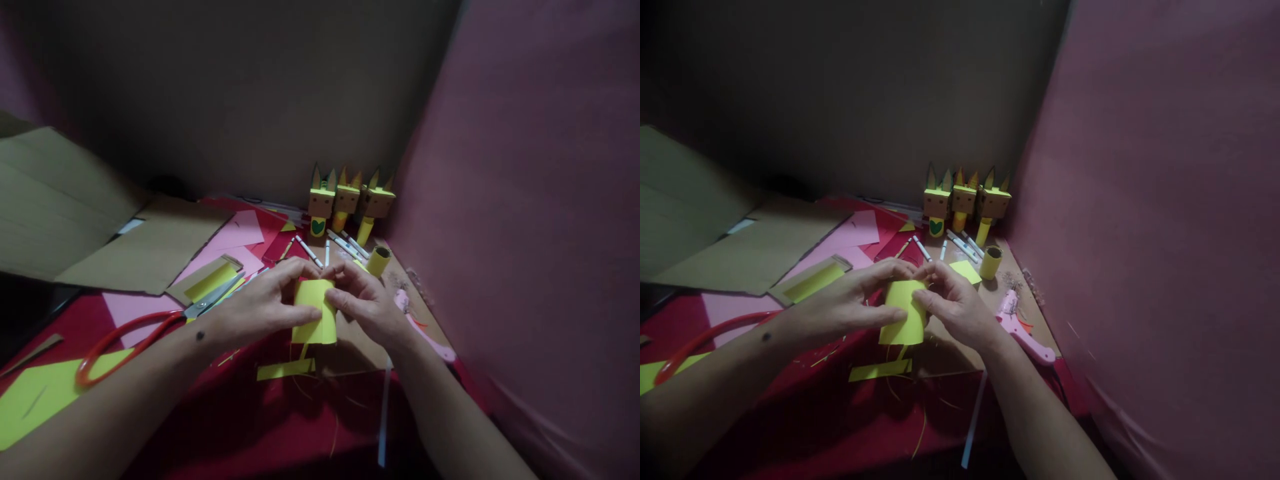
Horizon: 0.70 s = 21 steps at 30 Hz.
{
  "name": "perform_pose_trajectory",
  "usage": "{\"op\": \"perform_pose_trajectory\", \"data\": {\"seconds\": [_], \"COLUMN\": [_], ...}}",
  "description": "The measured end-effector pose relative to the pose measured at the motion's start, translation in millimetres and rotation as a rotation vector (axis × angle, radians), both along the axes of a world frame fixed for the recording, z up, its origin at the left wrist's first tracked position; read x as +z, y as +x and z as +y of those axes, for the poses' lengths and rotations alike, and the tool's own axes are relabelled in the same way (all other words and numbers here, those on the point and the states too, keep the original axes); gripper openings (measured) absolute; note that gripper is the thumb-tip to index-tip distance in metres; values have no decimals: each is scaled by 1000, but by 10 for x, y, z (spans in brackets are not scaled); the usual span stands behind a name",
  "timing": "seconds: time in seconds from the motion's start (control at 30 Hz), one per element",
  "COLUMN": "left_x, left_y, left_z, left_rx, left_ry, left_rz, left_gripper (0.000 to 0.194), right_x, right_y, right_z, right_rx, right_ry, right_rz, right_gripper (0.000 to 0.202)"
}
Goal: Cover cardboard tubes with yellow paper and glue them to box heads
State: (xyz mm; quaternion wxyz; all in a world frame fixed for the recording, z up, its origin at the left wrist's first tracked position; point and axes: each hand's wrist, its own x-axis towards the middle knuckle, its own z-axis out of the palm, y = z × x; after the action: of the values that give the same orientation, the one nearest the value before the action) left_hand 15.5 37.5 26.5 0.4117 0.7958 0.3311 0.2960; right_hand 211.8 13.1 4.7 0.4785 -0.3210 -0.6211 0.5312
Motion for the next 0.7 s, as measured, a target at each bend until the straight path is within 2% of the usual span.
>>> {"op": "perform_pose_trajectory", "data": {"seconds": [0.17, 0.33, 0.5, 0.6, 0.7], "left_x": [-49, -116, -123, -109, -90], "left_y": [26, 51, 50, 43, 39], "left_z": [27, 52, 11, -26, -51], "left_rx": [114, 236, 266, 278, 239], "left_ry": [108, 210, 495, 758, 928], "left_rz": [-70, -27, 53, 98, 121], "left_gripper": [15, 22, 12, 5, 4], "right_x": [-86, -100, -150, -190, -215], "right_y": [-97, -136, -137, -145, -153], "right_z": [-7, -39, -40, -32, -36], "right_rx": [-114, -255, -311, -326, -323], "right_ry": [46, 135, 256, 341, 437], "right_rz": [64, -27, -112, -137, -162], "right_gripper": [21, 17, 8, 8, 10]}}
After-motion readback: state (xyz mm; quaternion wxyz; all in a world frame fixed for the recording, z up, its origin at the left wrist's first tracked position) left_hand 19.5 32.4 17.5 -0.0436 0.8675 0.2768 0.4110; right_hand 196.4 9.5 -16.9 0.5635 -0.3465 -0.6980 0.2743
